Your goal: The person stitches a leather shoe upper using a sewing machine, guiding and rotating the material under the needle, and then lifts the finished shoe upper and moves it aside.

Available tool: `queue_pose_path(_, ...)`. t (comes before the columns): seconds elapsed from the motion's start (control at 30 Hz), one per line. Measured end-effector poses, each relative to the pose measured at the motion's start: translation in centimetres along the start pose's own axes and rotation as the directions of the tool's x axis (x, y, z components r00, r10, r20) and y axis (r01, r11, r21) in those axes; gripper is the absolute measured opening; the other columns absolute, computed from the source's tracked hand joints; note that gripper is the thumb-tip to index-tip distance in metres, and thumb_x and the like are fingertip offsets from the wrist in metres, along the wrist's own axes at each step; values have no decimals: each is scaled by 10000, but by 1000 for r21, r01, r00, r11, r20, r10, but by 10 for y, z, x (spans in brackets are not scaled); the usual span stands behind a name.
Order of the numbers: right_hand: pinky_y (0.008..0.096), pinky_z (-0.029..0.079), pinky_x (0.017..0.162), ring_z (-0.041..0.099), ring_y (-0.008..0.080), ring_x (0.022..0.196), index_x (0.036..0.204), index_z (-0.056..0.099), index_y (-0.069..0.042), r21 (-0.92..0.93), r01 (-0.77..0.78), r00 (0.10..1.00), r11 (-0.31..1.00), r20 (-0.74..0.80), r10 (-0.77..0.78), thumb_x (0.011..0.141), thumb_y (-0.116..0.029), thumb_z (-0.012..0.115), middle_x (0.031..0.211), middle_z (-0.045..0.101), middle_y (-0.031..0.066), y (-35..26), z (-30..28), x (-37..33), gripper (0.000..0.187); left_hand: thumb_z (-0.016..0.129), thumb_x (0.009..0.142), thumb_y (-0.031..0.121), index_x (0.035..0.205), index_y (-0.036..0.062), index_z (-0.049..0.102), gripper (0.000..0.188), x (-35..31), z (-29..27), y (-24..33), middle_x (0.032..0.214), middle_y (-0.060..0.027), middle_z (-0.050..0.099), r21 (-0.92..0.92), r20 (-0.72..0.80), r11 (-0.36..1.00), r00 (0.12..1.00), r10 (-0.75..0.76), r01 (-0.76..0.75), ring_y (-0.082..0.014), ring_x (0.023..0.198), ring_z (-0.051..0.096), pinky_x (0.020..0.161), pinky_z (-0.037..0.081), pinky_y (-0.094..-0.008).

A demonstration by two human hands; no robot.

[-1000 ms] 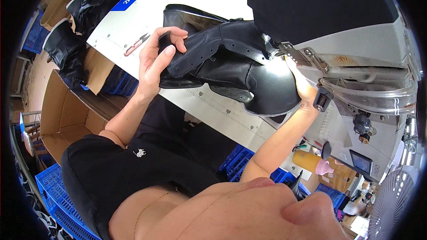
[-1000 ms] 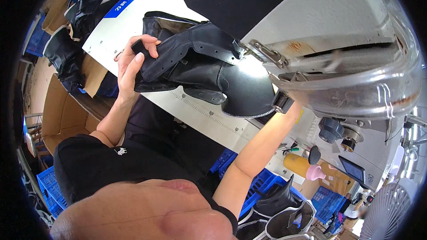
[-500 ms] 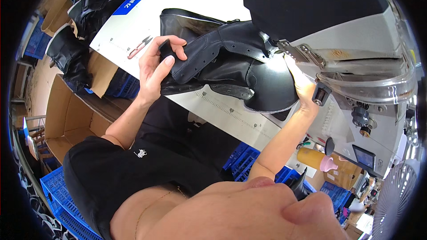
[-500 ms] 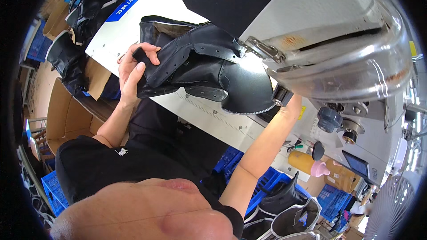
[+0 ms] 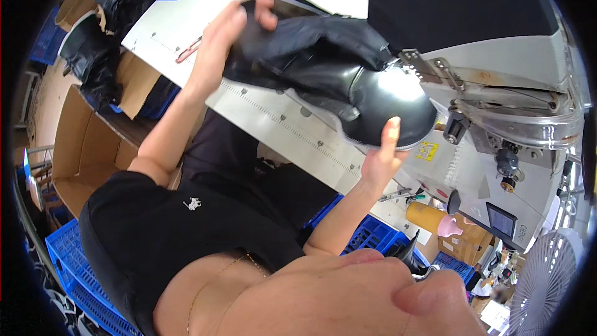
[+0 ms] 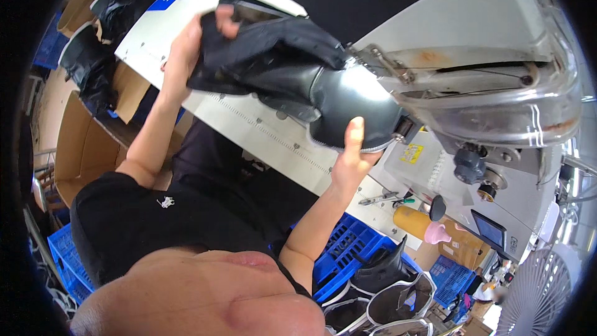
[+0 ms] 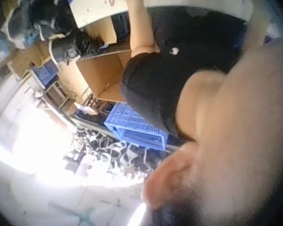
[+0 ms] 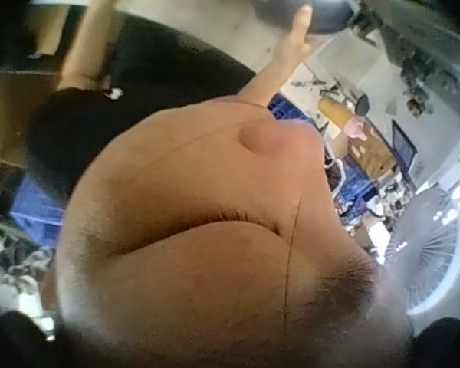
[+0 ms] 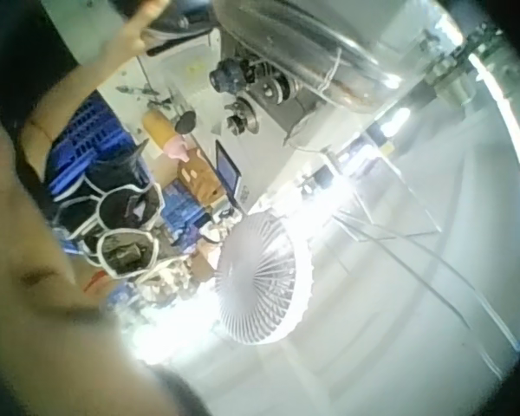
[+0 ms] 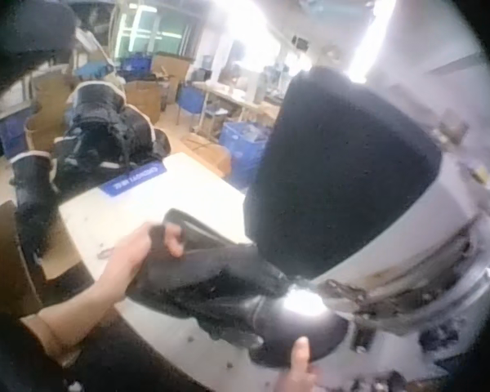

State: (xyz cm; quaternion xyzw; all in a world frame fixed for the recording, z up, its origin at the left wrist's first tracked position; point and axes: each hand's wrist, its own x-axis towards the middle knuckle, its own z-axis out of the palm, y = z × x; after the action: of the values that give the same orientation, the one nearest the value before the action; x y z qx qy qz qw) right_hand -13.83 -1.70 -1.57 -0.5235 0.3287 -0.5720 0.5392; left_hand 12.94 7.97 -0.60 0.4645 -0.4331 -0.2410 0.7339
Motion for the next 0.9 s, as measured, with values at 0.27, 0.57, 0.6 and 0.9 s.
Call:
queue_pose_path(0.27,294,531,780,618,159,930,1172,543,-2,269,-176,972,947,-104,210,907,-192,592,1090,607,85,-16,24,9,330,714,749,414,1264,230,475,597,-65,44,-49,1406,-122,371,532,287,492,693,661,-690,-348,1334,276,1044,270,-555)
queue_pose_path(0.57,306,548,771,622,184,943,1164,525,32,118,-137,988,983,-53,144,920,-203,581,1107,596,108,-9,12,3,344,632,712,178,1105,384,551,451,-4,73,-59,1364,-111,437,629,608,66,543,579,-775,-309,1220,433,1071,176,-479)
queue_pose_path(0.6,315,547,775,620,190,950,1165,523,32,72,-128,991,989,-35,130,921,-198,579,1104,595,110,-9,10,3,340,620,694,170,1129,362,544,481,1,71,-48,1314,-111,482,579,638,92,520,569,-810,-281,1068,509,1024,289,-434)
queue_pose_path(0.9,329,536,808,610,195,965,1181,516,43,-81,-28,1000,996,-1,28,924,-171,574,1105,593,122,-6,0,9,340,761,520,197,1147,274,570,661,31,69,-11,1307,-98,493,433,829,94,437,351,-897,-276,1014,510,976,364,-449)
